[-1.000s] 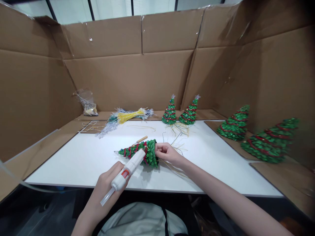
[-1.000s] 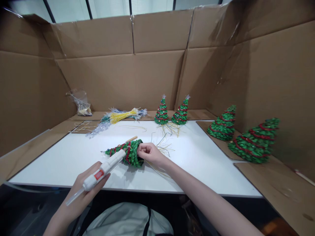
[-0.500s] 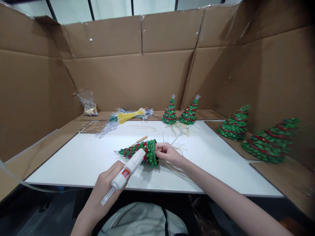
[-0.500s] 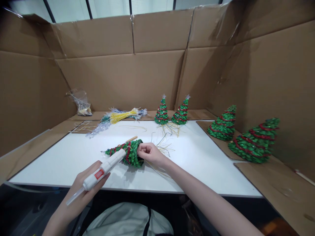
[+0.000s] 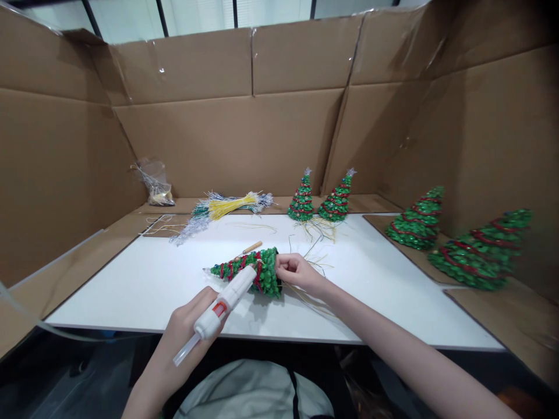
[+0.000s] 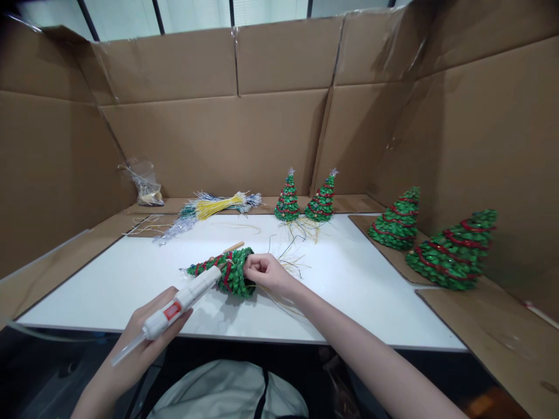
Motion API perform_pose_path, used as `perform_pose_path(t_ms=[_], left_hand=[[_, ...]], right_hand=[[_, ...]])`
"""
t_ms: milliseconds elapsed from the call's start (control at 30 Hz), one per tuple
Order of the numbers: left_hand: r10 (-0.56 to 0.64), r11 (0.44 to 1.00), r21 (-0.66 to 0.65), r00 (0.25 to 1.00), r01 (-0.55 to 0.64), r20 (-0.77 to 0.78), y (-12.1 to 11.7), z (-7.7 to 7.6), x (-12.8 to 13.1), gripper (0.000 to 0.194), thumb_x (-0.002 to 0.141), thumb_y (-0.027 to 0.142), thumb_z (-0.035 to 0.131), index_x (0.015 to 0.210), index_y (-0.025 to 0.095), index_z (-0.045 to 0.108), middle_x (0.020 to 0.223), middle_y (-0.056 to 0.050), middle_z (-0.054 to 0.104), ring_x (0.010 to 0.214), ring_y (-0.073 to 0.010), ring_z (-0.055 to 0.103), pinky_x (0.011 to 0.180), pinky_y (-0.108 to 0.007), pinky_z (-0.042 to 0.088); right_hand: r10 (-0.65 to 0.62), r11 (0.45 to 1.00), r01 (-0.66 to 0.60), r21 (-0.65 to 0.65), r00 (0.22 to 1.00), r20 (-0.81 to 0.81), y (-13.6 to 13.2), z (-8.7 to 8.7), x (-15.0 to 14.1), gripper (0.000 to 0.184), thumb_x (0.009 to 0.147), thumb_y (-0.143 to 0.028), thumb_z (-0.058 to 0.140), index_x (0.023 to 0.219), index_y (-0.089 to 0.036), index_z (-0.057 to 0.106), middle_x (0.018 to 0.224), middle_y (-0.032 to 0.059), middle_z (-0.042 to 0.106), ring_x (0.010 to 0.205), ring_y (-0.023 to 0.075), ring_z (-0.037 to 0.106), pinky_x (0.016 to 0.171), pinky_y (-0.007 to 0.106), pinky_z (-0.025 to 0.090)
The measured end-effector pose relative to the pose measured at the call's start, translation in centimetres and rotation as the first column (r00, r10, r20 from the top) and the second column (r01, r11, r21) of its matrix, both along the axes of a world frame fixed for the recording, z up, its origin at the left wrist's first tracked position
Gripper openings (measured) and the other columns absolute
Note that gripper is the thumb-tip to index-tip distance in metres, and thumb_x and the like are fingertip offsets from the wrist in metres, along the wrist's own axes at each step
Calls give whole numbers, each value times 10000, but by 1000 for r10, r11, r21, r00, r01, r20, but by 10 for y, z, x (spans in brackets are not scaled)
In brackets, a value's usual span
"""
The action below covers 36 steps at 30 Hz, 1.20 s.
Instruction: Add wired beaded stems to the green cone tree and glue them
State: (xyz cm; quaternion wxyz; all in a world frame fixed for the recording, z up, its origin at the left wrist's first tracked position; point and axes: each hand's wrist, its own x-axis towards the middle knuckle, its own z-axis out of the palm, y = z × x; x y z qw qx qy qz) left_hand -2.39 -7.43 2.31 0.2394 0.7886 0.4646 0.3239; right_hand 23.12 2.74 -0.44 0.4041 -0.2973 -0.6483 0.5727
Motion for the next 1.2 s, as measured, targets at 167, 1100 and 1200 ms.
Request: perform_pose_path(t_ms=[167, 1100, 1200], left_hand=[[11, 1000, 24, 1000, -11, -2, 1, -1, -2, 168, 935, 257, 439, 779, 202, 404, 771, 19, 436, 661, -110, 421, 616, -197, 366], [30, 999, 29, 998, -28, -63, 1, 6, -7, 207, 924, 272, 466, 739, 196, 411, 726, 24, 469, 624, -100, 450, 586, -198, 372], [86, 996, 44, 995, -84, -54, 2, 3, -14, 221, 909, 302, 488, 727, 195, 421, 711, 20, 486, 619, -108, 462, 589, -205, 388]], right_hand=[[1, 1000, -2, 9, 1000, 19, 0, 0, 1, 346, 723, -390, 697, 615, -156, 466, 497, -79, 303, 485, 59, 225, 487, 230, 153], [0, 1000, 0, 7, 1000, 19, 0, 1, 2, 380, 734, -448, 680, 619, -157, 463, 493, -78, 306, 480, 58, 222, 482, 229, 150], [5, 1000, -5, 15, 1000, 25, 0, 1, 3, 377, 732, -440, 682, 617, -160, 458, 496, -76, 307, 481, 59, 229, 482, 228, 153]])
